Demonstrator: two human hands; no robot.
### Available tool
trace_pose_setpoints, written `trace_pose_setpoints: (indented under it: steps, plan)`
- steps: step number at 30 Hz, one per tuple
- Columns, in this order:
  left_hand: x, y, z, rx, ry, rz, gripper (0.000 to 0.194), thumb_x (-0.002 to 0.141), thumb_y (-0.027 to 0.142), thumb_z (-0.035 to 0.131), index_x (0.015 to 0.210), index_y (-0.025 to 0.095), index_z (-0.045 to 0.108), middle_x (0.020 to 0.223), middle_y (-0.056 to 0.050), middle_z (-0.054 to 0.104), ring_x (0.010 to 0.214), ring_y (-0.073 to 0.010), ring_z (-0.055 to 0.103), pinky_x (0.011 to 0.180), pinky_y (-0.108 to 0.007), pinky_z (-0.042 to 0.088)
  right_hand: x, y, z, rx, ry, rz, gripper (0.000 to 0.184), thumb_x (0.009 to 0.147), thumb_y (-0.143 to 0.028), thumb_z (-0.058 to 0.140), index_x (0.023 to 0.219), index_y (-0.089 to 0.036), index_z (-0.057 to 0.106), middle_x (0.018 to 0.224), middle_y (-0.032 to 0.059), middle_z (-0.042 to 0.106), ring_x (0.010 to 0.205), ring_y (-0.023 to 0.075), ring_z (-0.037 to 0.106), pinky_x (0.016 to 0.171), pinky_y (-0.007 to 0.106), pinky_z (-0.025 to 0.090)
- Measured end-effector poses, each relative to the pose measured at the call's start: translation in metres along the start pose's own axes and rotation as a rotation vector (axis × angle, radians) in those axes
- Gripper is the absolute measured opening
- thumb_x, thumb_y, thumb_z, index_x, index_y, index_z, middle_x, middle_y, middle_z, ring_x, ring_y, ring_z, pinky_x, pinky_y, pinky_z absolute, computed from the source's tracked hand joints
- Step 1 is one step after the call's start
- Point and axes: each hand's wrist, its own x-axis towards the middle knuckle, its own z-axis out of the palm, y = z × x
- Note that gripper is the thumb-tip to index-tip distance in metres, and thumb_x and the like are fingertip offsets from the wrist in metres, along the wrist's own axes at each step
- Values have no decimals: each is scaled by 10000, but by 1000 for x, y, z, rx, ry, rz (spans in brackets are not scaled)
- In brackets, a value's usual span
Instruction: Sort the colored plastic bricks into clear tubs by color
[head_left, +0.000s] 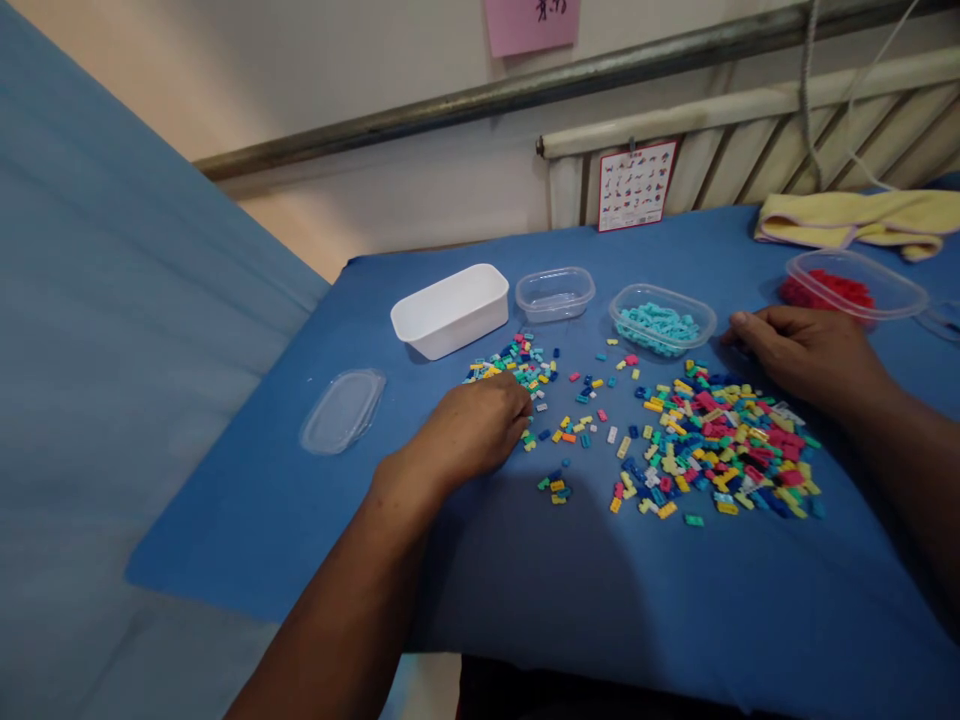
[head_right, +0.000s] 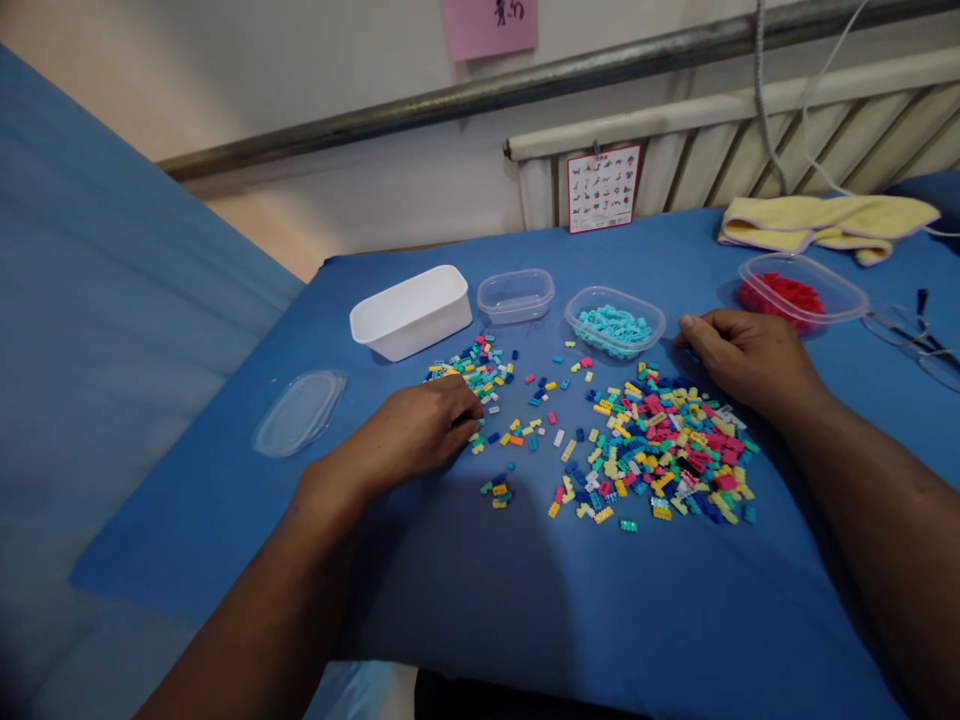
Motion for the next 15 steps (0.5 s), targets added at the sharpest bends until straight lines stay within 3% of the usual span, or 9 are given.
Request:
trace_pose_setpoints:
  steps: [4,9,15]
  plan:
    - [1,-1,1,-4,4,69,193,1037,241,583,1104,206,761,1146,-92,765,1085,-254,717,937,-355,544,-1,-4,0,10,-3,5,586,909,-696,594,961,-167,841,582,35,644,547,192,535,537,338,371]
    - [1,4,-3,69,-2,42,196,1044,300,571,1041,197,738,1084,-99,769,1003,-274,724,815,-361,528,0,-3,0,-6,0,-2,529,927,-632,595,946,-164,839,662,46,700,616,194,586,590,340,397]
    - [5,3,-1,-122,150,22,210,1056,305,542,1099,213,726,1062,-75,773,922,-222,707,809,-337,519,3,-2,1,28,-18,-34,501,964,-603,606,959,-163,847,643,43,681,608,189,556,596,341,378]
